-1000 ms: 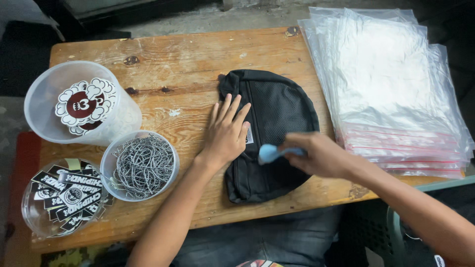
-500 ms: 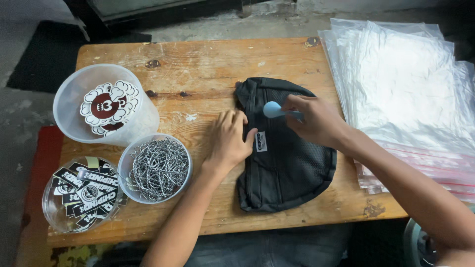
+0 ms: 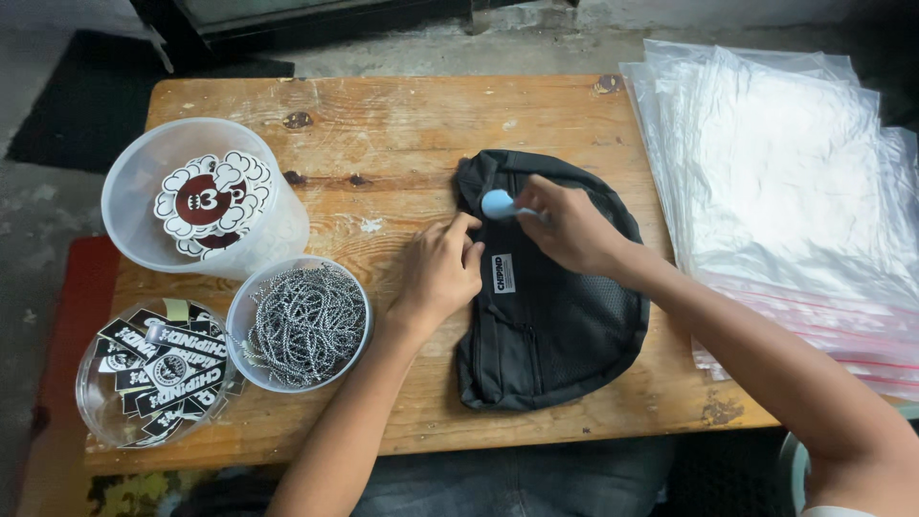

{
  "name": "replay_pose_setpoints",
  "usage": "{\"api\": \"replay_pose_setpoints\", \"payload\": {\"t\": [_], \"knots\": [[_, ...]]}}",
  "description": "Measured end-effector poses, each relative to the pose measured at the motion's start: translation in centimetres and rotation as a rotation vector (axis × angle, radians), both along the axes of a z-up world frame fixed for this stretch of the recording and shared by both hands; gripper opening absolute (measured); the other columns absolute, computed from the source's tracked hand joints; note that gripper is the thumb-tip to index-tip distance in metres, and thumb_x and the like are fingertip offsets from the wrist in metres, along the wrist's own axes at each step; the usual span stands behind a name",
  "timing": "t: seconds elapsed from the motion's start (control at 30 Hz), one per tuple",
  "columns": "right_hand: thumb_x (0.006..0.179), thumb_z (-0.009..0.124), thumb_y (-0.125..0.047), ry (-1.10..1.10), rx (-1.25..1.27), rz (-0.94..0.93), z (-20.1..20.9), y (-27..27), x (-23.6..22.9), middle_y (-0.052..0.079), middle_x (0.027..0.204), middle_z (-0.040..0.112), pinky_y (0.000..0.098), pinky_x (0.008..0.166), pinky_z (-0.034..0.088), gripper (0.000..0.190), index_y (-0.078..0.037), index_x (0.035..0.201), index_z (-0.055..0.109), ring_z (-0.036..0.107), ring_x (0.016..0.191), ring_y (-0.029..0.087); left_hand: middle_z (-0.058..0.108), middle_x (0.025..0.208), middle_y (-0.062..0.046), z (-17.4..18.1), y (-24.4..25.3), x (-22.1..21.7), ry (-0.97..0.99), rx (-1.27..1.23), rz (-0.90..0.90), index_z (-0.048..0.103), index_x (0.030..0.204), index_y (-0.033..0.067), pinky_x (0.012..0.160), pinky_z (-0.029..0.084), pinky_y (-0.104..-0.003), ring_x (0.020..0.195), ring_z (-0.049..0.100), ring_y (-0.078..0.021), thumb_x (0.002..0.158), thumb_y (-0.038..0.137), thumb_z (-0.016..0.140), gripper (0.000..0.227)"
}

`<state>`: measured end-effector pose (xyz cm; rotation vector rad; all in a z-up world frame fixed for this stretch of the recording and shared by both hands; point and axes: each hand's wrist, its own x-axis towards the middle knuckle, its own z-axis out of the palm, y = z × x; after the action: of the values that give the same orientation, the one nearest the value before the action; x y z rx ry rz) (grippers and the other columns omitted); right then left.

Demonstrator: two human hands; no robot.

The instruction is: The person packs a black waist bag into a plastic sleeve, uses a small blue brush to clean the surface of the bag and a plastic sleeve, and attaches a paper tag to the bag's zipper using a plastic fastener.

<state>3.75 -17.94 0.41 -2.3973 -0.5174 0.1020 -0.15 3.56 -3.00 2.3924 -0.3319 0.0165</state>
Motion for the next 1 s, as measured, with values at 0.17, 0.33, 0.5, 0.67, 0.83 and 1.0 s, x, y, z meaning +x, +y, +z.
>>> {"api": "replay_pose_setpoints", "payload": {"t": [0.17, 0.33, 0.5, 0.67, 0.83, 1.0], "knots": [[0.090, 0.059, -0.011, 0.403, -0.134, 0.075, 6.4, 0.6, -3.0, 0.020, 0.085, 0.073, 0.0457, 0.071, 0.059, 0.015, -0.006, 0.100, 0.069, 0.073, 0.081, 0.033, 0.073, 0.077, -0.006, 1.5, 0.2, -0.2, 0.062, -0.042, 0.016, 0.059, 0.116, 0.0154, 0.085, 0.052, -0.052, 0.091, 0.070, -0.0355, 0.091, 0.018, 0.059, 0.025], [0.094, 0.063, -0.009, 0.134, -0.086, -0.072, 0.8, -0.9, 1.1, 0.018, 0.091, 0.069, 0.0510, 0.065, 0.057, 0.020, -0.007, 0.113, 0.062, 0.071, 0.086, 0.039, 0.073, 0.077, -0.011, 2.2, 0.3, -0.5, 0.035, -0.080, -0.005, 0.058, 0.118, 0.0146, 0.084, 0.053, -0.054, 0.090, 0.070, -0.0393, 0.090, 0.011, 0.058, 0.028], [0.091, 0.067, -0.011, 0.144, -0.067, -0.041, 0.4, 0.0, -0.5, 0.013, 0.085, 0.071, 0.0382, 0.062, 0.059, 0.015, -0.010, 0.106, 0.064, 0.072, 0.073, 0.027, 0.073, 0.074, -0.004, 1.0, 0.4, 0.0, 0.026, -0.096, 0.024, 0.065, 0.110, 0.0200, 0.078, 0.056, -0.048, 0.084, 0.070, -0.0328, 0.090, 0.017, 0.062, 0.020], [0.084, 0.067, -0.014, 0.356, -0.179, 0.178, 5.7, 0.6, -9.6, 0.015, 0.082, 0.076, 0.0435, 0.061, 0.059, 0.013, -0.011, 0.097, 0.067, 0.076, 0.075, 0.033, 0.071, 0.067, -0.001, 0.5, 0.4, 0.2, 0.038, -0.110, 0.036, 0.065, 0.107, 0.0230, 0.077, 0.057, -0.048, 0.077, 0.071, -0.0318, 0.086, 0.022, 0.062, 0.021], [0.082, 0.066, -0.018, 0.538, -0.200, 0.279, 8.7, -0.1, -11.6, 0.019, 0.079, 0.078, 0.0424, 0.063, 0.059, 0.014, -0.007, 0.090, 0.071, 0.077, 0.071, 0.032, 0.069, 0.063, 0.002, 0.3, 0.1, 0.0, 0.022, -0.083, 0.041, 0.065, 0.106, 0.0248, 0.075, 0.057, -0.047, 0.073, 0.071, -0.0306, 0.084, 0.025, 0.062, 0.021], [0.090, 0.063, -0.012, 0.054, -0.147, 0.104, 4.9, -1.2, -11.5, 0.012, 0.086, 0.075, 0.0420, 0.062, 0.059, 0.012, -0.011, 0.102, 0.064, 0.075, 0.081, 0.033, 0.057, 0.084, -0.007, 1.6, -0.3, -0.9, -0.265, 0.090, -0.040, 0.065, 0.113, 0.0111, 0.076, 0.054, -0.046, 0.088, 0.061, -0.0327, 0.084, 0.019, 0.070, 0.030]]}}
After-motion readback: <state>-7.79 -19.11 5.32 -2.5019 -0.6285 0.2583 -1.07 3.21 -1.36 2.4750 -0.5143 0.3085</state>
